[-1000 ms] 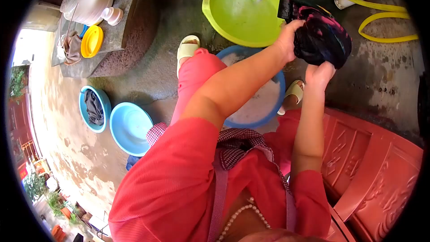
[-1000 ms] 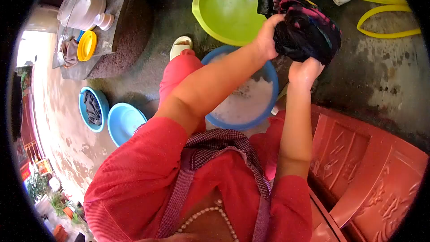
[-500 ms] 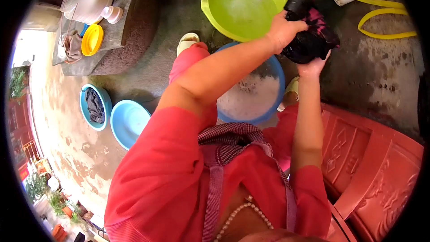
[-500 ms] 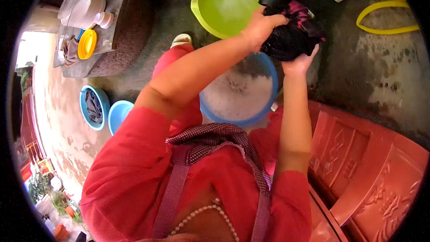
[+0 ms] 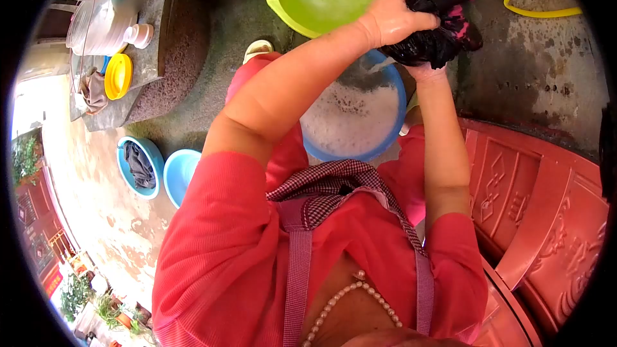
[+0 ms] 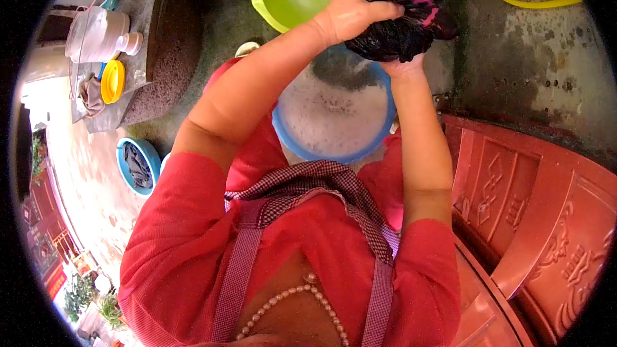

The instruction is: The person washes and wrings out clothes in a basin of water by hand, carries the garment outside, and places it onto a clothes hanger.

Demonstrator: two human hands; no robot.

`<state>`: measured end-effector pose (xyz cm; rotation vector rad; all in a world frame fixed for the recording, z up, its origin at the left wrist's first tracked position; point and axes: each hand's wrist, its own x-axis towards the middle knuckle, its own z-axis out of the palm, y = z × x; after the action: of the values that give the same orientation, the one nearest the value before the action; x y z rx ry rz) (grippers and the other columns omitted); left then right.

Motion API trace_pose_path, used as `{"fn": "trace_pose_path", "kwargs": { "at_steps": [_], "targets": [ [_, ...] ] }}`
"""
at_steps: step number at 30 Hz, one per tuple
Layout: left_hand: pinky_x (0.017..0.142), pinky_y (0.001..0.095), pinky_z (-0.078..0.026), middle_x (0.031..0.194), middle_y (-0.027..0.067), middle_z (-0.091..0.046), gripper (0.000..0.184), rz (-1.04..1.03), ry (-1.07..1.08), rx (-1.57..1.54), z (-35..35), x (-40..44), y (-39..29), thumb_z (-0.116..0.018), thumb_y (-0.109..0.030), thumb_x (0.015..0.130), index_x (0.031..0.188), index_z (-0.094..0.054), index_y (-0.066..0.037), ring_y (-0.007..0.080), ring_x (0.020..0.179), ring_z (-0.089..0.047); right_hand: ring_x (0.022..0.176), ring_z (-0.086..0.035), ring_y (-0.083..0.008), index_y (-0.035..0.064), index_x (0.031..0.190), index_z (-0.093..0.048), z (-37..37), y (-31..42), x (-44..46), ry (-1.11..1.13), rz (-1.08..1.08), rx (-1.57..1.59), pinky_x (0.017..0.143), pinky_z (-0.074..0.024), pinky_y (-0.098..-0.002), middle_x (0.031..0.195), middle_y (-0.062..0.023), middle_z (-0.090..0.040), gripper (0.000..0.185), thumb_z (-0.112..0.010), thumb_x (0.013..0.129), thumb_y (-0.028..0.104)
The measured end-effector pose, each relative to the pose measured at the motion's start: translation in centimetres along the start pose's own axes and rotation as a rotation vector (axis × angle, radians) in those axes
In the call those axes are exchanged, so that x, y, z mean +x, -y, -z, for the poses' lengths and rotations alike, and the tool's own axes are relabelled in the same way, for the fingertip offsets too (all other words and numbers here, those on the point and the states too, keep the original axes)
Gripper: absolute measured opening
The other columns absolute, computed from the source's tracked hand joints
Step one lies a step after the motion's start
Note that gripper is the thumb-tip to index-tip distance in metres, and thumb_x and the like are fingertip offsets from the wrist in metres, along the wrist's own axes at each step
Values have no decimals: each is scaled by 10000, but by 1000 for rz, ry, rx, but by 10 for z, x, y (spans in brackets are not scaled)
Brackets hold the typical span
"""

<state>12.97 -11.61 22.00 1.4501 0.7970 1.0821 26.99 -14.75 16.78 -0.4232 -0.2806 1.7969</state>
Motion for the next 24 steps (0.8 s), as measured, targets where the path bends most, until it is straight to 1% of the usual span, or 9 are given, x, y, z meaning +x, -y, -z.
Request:
{"fn": "trace_pose_path", "kwargs": {
  "at_steps": [5,6,9,12,15,19,20,23,24],
  "targets": [
    [829,327,-484,931,116,-659,401,0,-358,-258,21,1,-13,-739,-237,655,968,-630,-13,227,857,-625,1255,-405,-314,125,1341,-417,-36,0,-8,-44,56,-76,1057,-290,-497,1367,-103,-432,520,-329,925,425],
    [742,314,-509,903,100,-642,347,62,-312,-477,29,5,-26,-628,-139,747,1060,-586,7,212,804,-627,1303,-334,-324,138,1369,-376,-45,-1,-12,4,50,-151,1047,-283,-524,1399,-91,-396,529,-288,940,434],
    [707,314,-510,894,101,-639,296,149,-440,-837,61,9,-41,-607,-165,777,1016,-586,8,208,771,-628,1343,-219,-371,118,1444,-133,-47,-2,-12,-192,116,-366,1022,-282,-565,1501,-127,-131,721,-407,913,521],
    [693,322,-518,834,97,-640,247,50,-556,-692,101,11,-50,-599,-187,786,965,-577,-19,210,740,-632,1342,-200,-389,122,1450,-41,-21,-7,-4,-156,94,-783,1012,-288,-583,1506,-144,-26,859,-467,865,585],
    [723,334,-528,869,113,-656,271,24,-512,-726,123,8,-50,-590,-210,796,986,-589,-16,224,786,-645,1324,-228,-390,136,1418,-156,-42,-23,-6,-87,49,-631,987,-312,-614,1456,-146,-142,756,-423,879,595],
    [667,342,-554,842,129,-656,300,250,-361,-969,94,-9,-62,-595,-262,832,962,-585,9,239,715,-658,1321,-234,-403,127,1413,-203,-62,-46,-3,157,-85,-246,987,-309,-624,1452,-149,-187,901,-432,773,719],
    [756,333,-513,891,105,-663,314,286,-269,-938,88,-5,-29,-642,-271,792,976,-614,-18,220,785,-642,1315,-262,-400,144,1426,-198,-68,-45,1,340,-174,-292,995,-300,-626,1452,-146,-241,994,-401,700,792],
    [945,355,-413,1092,88,-634,451,300,-158,-728,55,-9,30,-651,-383,787,1115,-596,-78,219,1013,-583,1294,-340,-335,135,1397,-313,-60,-41,-4,-34,101,-201,1031,-296,-563,1421,-110,-348,792,-405,825,675],
    [986,387,-361,1189,112,-559,601,356,-142,-665,49,-15,31,-669,-397,770,1233,-463,-74,243,1102,-515,1278,-371,-315,142,1361,-387,-61,-34,-7,-175,149,-162,1044,-298,-525,1384,-105,-407,641,-426,874,556]
  ]
}}
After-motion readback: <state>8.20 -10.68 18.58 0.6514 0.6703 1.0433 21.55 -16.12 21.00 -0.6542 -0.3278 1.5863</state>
